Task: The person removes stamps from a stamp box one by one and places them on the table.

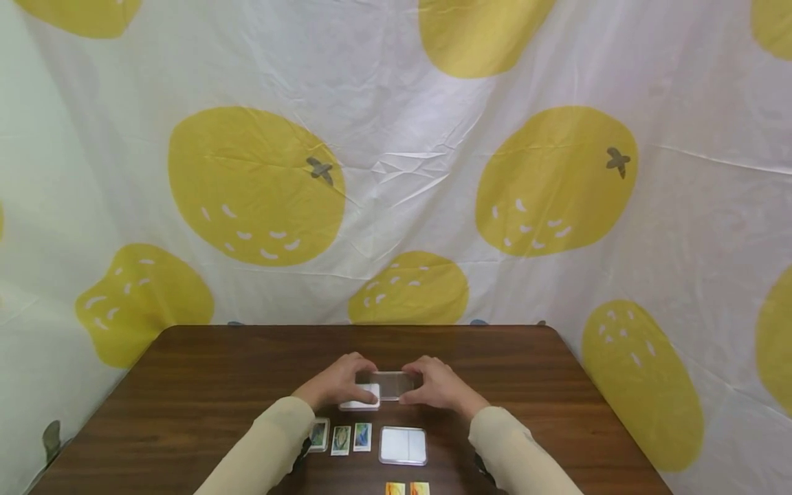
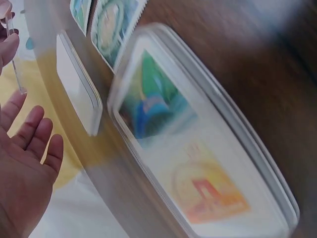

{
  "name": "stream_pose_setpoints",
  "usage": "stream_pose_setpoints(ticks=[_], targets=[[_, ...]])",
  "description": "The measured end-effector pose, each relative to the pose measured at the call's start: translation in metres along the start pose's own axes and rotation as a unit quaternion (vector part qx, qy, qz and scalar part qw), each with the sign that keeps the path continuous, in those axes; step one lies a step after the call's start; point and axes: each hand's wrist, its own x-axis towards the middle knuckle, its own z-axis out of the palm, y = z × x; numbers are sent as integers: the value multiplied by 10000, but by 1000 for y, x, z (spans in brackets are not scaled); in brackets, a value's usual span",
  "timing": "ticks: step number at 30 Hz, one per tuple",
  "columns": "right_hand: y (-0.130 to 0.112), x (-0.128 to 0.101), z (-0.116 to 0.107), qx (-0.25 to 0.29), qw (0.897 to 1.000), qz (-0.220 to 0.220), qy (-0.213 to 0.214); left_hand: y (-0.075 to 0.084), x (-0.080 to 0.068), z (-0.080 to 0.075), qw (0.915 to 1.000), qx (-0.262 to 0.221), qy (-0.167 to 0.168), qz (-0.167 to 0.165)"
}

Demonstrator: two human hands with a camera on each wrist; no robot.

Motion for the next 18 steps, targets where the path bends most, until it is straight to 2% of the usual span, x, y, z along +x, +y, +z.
stream_pose_setpoints(ticks=[10, 18], targets=[[-14, 16, 12, -316, 9991, -267, -49, -17, -16, -14, 9999, 65, 52, -110], [-22, 27, 23, -381, 9988, -296, -125, -30, -24, -18, 9996, 184, 128, -147]])
